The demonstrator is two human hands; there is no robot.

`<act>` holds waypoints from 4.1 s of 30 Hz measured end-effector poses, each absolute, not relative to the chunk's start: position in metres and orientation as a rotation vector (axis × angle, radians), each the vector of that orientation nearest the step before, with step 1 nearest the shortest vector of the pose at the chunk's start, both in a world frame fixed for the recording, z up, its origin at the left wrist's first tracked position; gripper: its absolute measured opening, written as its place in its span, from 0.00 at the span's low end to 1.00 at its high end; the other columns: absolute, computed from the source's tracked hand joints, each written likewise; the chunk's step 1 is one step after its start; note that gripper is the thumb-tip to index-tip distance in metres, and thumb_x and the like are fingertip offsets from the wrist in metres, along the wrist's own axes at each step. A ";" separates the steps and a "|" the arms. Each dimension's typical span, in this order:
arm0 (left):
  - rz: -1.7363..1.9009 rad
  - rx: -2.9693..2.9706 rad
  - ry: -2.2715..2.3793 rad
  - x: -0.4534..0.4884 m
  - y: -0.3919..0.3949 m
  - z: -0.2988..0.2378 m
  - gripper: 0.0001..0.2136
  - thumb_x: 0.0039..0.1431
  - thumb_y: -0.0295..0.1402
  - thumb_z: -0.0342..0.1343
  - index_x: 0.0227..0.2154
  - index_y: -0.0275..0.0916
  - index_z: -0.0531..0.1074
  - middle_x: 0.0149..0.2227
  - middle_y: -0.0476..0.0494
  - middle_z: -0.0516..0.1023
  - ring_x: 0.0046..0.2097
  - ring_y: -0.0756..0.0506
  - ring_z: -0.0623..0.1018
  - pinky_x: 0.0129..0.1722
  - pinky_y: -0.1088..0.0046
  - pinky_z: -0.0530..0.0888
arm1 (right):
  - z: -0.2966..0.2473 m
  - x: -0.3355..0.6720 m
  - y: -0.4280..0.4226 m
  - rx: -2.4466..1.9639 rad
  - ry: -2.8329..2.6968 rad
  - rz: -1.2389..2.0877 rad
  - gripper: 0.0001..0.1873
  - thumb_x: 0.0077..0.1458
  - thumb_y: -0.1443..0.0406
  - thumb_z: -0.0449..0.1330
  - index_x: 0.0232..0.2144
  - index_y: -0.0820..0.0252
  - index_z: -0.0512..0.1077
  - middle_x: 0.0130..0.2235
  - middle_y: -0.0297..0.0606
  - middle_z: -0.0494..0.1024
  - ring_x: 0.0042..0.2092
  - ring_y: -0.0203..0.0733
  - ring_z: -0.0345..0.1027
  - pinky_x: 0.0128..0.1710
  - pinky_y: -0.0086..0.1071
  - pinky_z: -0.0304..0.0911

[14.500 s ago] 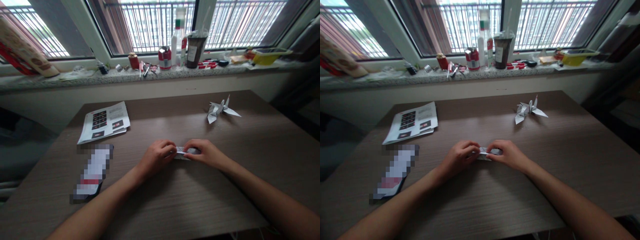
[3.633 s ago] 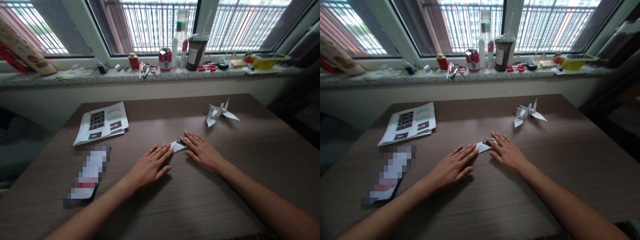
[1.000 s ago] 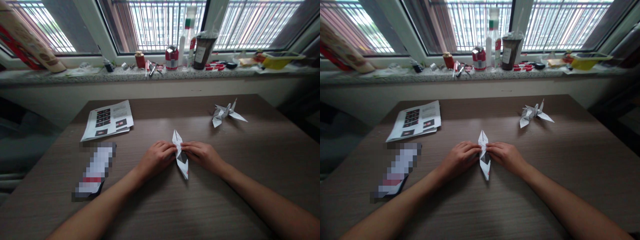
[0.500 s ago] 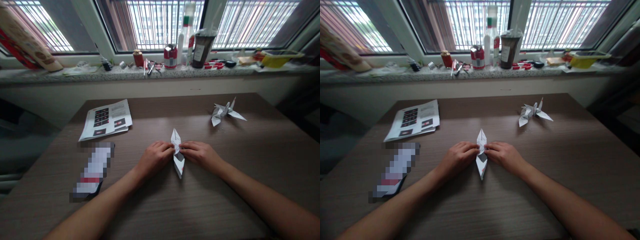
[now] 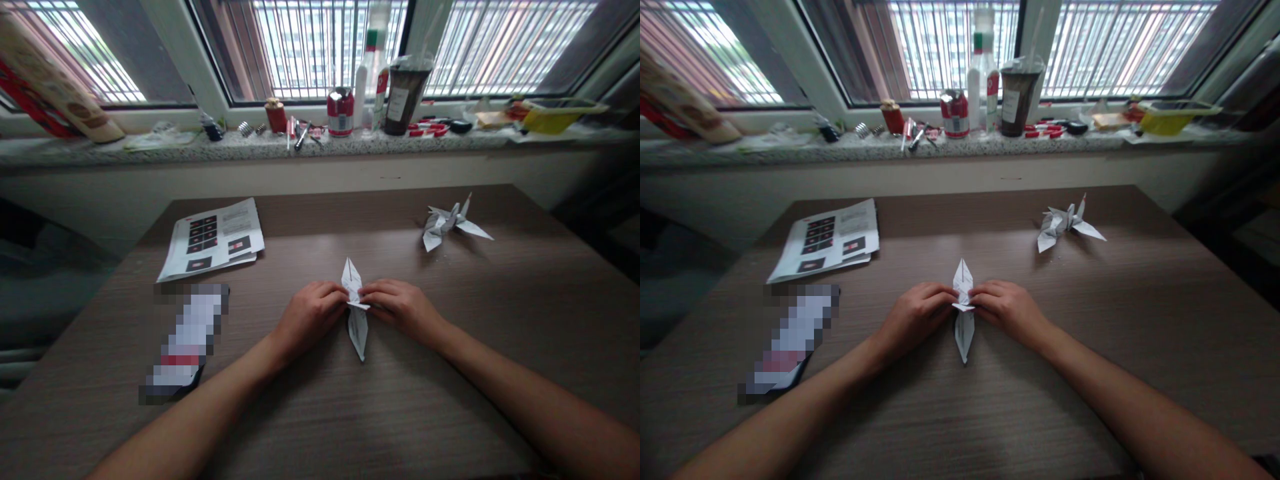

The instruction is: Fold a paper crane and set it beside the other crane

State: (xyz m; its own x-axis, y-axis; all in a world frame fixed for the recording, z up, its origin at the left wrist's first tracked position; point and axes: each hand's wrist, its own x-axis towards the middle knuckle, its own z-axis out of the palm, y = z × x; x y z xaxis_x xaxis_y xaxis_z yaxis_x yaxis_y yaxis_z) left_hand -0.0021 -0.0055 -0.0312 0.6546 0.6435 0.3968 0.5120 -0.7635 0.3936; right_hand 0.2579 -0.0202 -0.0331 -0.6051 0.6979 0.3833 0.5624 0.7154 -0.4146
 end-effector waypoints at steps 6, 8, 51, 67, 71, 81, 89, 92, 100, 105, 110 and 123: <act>0.714 2.681 0.922 -0.004 -0.006 -0.029 0.03 0.68 0.30 0.60 0.42 0.40 0.76 0.46 0.42 0.82 0.46 0.40 0.81 0.47 0.60 0.77 | -0.033 0.258 -0.021 -0.950 -2.362 0.371 0.10 0.69 0.66 0.59 0.46 0.52 0.80 0.51 0.40 0.83 0.52 0.47 0.77 0.51 0.44 0.73; 0.709 2.679 0.929 -0.003 -0.005 -0.029 0.03 0.68 0.29 0.59 0.43 0.39 0.75 0.45 0.42 0.82 0.46 0.40 0.81 0.47 0.60 0.77 | -0.033 0.257 -0.021 -0.965 -2.325 0.414 0.09 0.69 0.66 0.60 0.46 0.52 0.80 0.50 0.40 0.83 0.52 0.47 0.77 0.52 0.44 0.73; 0.814 2.475 1.113 0.009 -0.002 -0.035 0.07 0.69 0.27 0.58 0.47 0.40 0.72 0.51 0.39 0.75 0.52 0.39 0.76 0.54 0.56 0.76 | -0.044 0.246 -0.015 -1.069 -2.161 0.420 0.11 0.67 0.65 0.62 0.49 0.53 0.80 0.49 0.45 0.78 0.48 0.47 0.74 0.48 0.44 0.73; 0.720 2.603 1.175 0.003 -0.006 -0.023 0.11 0.64 0.39 0.65 0.44 0.39 0.76 0.52 0.39 0.80 0.52 0.36 0.78 0.54 0.52 0.76 | -0.030 0.245 -0.022 -0.961 -2.386 0.321 0.13 0.70 0.64 0.58 0.52 0.55 0.78 0.49 0.43 0.82 0.49 0.49 0.73 0.50 0.47 0.71; 0.675 2.620 1.233 0.000 -0.007 -0.025 0.11 0.66 0.36 0.63 0.49 0.41 0.77 0.51 0.40 0.79 0.49 0.38 0.78 0.51 0.55 0.77 | -0.030 0.247 -0.022 -0.963 -2.384 0.297 0.12 0.71 0.64 0.57 0.52 0.55 0.78 0.48 0.42 0.83 0.50 0.49 0.74 0.50 0.47 0.71; 0.685 2.640 1.148 -0.006 -0.006 -0.027 0.10 0.64 0.34 0.66 0.47 0.40 0.77 0.49 0.42 0.82 0.49 0.39 0.80 0.50 0.56 0.79 | -0.034 0.256 -0.020 -1.087 -2.518 0.047 0.18 0.71 0.63 0.56 0.60 0.53 0.74 0.64 0.43 0.74 0.64 0.52 0.67 0.64 0.54 0.65; 0.592 2.764 0.972 -0.024 -0.009 -0.029 0.14 0.69 0.32 0.60 0.56 0.41 0.75 0.59 0.37 0.76 0.55 0.38 0.79 0.54 0.55 0.79 | -0.034 0.261 -0.023 -1.125 -2.550 0.018 0.20 0.71 0.61 0.56 0.61 0.58 0.73 0.64 0.47 0.74 0.64 0.55 0.69 0.62 0.52 0.68; 0.529 2.814 0.920 -0.025 -0.010 -0.028 0.16 0.71 0.33 0.57 0.60 0.42 0.72 0.60 0.37 0.76 0.56 0.38 0.78 0.55 0.54 0.79 | -0.035 0.263 -0.022 -1.127 -2.531 0.020 0.19 0.71 0.61 0.57 0.60 0.58 0.74 0.63 0.48 0.75 0.63 0.54 0.69 0.61 0.51 0.69; 0.503 2.856 0.838 -0.022 -0.012 -0.025 0.17 0.75 0.34 0.51 0.63 0.43 0.70 0.63 0.37 0.73 0.59 0.37 0.74 0.56 0.53 0.79 | -0.039 0.266 -0.015 -1.090 -2.464 -0.034 0.12 0.70 0.65 0.58 0.50 0.58 0.80 0.57 0.46 0.80 0.56 0.51 0.76 0.59 0.50 0.71; 0.451 2.872 0.822 -0.022 -0.012 -0.026 0.18 0.76 0.32 0.50 0.65 0.43 0.68 0.65 0.38 0.71 0.60 0.37 0.71 0.57 0.54 0.78 | -0.038 0.268 -0.014 -1.088 -2.443 -0.026 0.12 0.70 0.64 0.58 0.48 0.58 0.81 0.55 0.44 0.82 0.53 0.50 0.79 0.51 0.46 0.76; 0.425 2.866 0.835 -0.021 -0.013 -0.027 0.20 0.75 0.32 0.50 0.66 0.45 0.66 0.65 0.39 0.70 0.60 0.37 0.70 0.58 0.54 0.77 | -0.037 0.267 -0.016 -1.125 -2.442 -0.041 0.11 0.70 0.64 0.58 0.47 0.57 0.80 0.54 0.43 0.82 0.53 0.51 0.78 0.52 0.47 0.75; 0.349 2.878 0.926 -0.019 -0.019 -0.021 0.22 0.75 0.36 0.51 0.68 0.43 0.63 0.67 0.40 0.69 0.63 0.37 0.72 0.62 0.52 0.72 | -0.029 0.259 -0.028 -1.249 -2.606 -0.014 0.29 0.72 0.52 0.52 0.68 0.57 0.64 0.64 0.51 0.72 0.63 0.58 0.68 0.63 0.54 0.64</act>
State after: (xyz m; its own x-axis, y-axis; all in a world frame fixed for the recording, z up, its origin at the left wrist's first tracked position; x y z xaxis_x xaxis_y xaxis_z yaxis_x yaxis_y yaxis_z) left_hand -0.0185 -0.0186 -0.0214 0.7891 0.5854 0.1864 0.5628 -0.8104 0.1625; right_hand 0.2586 -0.0279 -0.0292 -0.6008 0.7661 0.2284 0.7684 0.6322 -0.0993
